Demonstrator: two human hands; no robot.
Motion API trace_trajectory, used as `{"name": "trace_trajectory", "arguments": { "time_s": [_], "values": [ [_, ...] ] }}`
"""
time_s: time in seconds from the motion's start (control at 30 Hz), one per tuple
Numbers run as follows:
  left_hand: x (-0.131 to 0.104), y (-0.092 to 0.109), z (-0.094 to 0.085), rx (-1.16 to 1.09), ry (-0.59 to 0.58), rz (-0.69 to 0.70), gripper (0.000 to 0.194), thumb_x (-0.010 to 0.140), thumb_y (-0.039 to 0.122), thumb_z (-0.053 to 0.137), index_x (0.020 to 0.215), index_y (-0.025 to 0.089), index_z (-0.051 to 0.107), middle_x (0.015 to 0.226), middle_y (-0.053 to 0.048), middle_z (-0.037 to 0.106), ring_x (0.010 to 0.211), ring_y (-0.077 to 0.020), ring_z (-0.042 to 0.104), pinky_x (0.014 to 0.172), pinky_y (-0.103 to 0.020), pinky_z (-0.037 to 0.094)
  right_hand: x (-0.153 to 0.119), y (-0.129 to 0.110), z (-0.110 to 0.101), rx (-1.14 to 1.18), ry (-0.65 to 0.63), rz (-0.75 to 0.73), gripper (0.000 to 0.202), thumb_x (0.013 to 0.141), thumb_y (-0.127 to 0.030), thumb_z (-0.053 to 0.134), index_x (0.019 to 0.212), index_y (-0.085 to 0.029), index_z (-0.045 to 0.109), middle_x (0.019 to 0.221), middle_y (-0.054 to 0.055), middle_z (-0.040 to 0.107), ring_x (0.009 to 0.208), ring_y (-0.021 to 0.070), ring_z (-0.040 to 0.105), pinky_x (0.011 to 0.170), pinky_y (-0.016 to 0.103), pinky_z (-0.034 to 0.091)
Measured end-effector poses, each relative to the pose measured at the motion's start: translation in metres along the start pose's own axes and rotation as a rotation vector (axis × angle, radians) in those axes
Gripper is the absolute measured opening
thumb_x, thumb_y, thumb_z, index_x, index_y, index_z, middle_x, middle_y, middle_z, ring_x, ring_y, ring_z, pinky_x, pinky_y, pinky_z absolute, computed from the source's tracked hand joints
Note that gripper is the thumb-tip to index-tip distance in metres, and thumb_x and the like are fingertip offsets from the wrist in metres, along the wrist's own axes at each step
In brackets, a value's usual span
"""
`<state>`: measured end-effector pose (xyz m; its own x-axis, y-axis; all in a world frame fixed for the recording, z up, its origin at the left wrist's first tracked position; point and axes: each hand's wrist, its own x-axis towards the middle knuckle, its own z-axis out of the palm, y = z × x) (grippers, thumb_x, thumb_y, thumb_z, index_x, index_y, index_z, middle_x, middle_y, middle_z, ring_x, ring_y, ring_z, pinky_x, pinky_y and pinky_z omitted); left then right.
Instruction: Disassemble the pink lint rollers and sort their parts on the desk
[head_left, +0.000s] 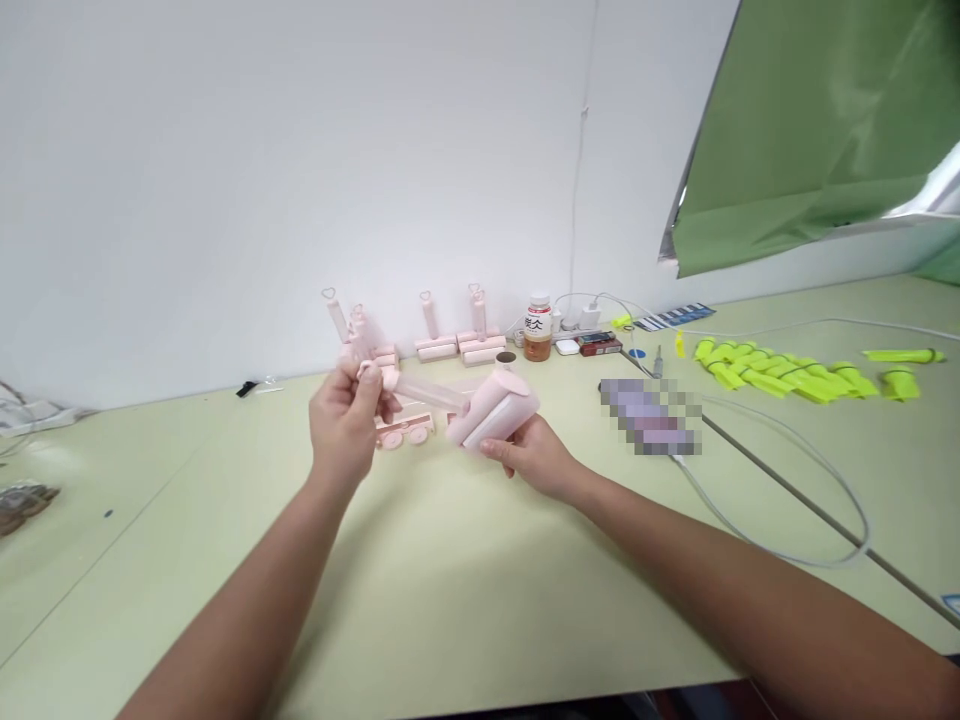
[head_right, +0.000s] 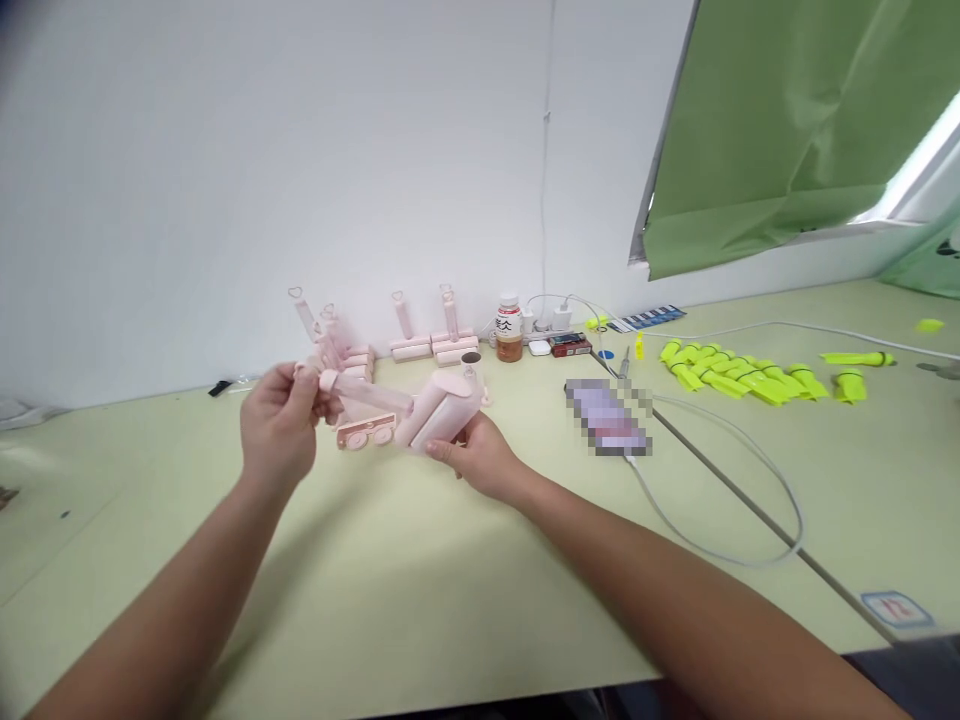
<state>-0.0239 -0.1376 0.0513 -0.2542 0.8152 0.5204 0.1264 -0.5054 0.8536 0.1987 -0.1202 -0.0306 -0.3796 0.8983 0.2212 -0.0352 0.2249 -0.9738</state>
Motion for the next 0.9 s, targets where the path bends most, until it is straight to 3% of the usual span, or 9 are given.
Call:
{"name": "trace_trajectory", "arguments": {
  "time_s": [0.07,0.13,0.2,0.27,0.4,0.47,0.57,0.73,0.9],
  "values": [
    [-0.024,-0.022,0.001,-0.181,-0.024,-0.079,0.039,0.075,0.058,0.067,0.094,0.024,0.061,0.076,-0.001,0.064,0.063,-0.0150,0.060,0.059,-0.028,0.051,-0.006,0.000,0.011,0.038,-0.043,0.008,0.045,0.074,-0.044,0.073,0.108,-0.017,0.060,0.092,0.008,0.064,0.071,0.0177,0.057,0.046,0.025,0.047],
    [-0.043,-0.037,0.005,-0.185,-0.168,-0.156,0.044,0.068,0.056,0.075,0.096,0.023,0.065,0.086,-0.004,0.067,0.073,-0.0173,0.063,0.066,-0.030,0.052,-0.011,0.004,0.017,0.047,-0.084,-0.003,0.048,0.074,-0.043,0.074,0.111,-0.018,0.058,0.097,0.008,0.065,0.075,0.0184,0.059,0.050,0.025,0.048],
    [-0.054,-0.045,0.011,-0.127,-0.360,-0.216,0.032,0.070,0.048,0.077,0.087,0.022,0.069,0.085,-0.005,0.068,0.078,-0.0198,0.064,0.070,-0.032,0.052,-0.014,0.007,0.020,0.035,-0.105,-0.029,0.050,0.075,-0.043,0.074,0.116,-0.020,0.056,0.100,0.008,0.065,0.079,0.0190,0.060,0.058,0.027,0.050],
    [-0.058,-0.048,0.016,-0.124,-0.399,-0.238,0.024,0.073,0.044,0.075,0.079,0.022,0.070,0.081,-0.004,0.067,0.081,-0.0212,0.064,0.072,-0.033,0.051,-0.013,0.008,0.017,0.007,-0.116,-0.053,0.050,0.078,-0.043,0.072,0.119,-0.021,0.055,0.101,0.007,0.065,0.081,0.0191,0.061,0.065,0.029,0.052],
    [-0.052,-0.051,0.016,-0.232,-0.121,-0.339,0.033,0.066,0.051,0.078,0.079,0.022,0.069,0.069,0.000,0.064,0.074,-0.0181,0.062,0.065,-0.028,0.049,-0.006,0.004,0.000,-0.081,-0.013,-0.068,0.043,0.085,-0.045,0.063,0.120,-0.021,0.056,0.101,0.006,0.061,0.074,0.0157,0.059,0.062,0.030,0.053],
    [-0.049,-0.052,0.015,-0.274,-0.031,-0.395,0.038,0.062,0.054,0.080,0.078,0.021,0.068,0.065,0.001,0.062,0.067,-0.0149,0.058,0.059,-0.025,0.045,-0.003,0.002,-0.007,-0.135,0.031,-0.067,0.050,0.084,-0.045,0.064,0.127,-0.022,0.052,0.114,0.009,0.058,0.085,0.0178,0.059,0.066,0.031,0.054],
    [-0.054,-0.054,0.018,-0.309,-0.075,-0.426,0.039,0.061,0.053,0.081,0.075,0.020,0.067,0.066,0.001,0.063,0.065,-0.0138,0.058,0.059,-0.024,0.045,-0.004,0.004,-0.004,-0.165,-0.059,-0.065,0.068,0.078,-0.045,0.071,0.136,-0.024,0.042,0.132,0.013,0.050,0.103,0.0226,0.056,0.074,0.034,0.055],
    [-0.063,-0.056,0.026,-0.402,-0.236,-0.486,0.036,0.066,0.044,0.082,0.082,0.015,0.069,0.077,-0.004,0.070,0.079,-0.0174,0.064,0.073,-0.026,0.051,-0.010,0.005,0.011,-0.011,-0.172,-0.063,0.057,0.079,-0.039,0.070,0.127,-0.020,0.046,0.115,0.010,0.061,0.099,0.0227,0.061,0.080,0.036,0.053],
    [-0.039,-0.058,0.007,-0.624,0.107,-0.446,0.034,0.074,0.042,0.077,0.095,0.017,0.066,0.095,-0.004,0.072,0.082,-0.0173,0.066,0.070,-0.028,0.055,-0.003,-0.009,-0.014,-0.240,-0.015,-0.074,0.060,0.080,-0.037,0.067,0.133,-0.021,0.042,0.110,0.008,0.064,0.091,0.0221,0.064,0.075,0.035,0.052]
  ]
}}
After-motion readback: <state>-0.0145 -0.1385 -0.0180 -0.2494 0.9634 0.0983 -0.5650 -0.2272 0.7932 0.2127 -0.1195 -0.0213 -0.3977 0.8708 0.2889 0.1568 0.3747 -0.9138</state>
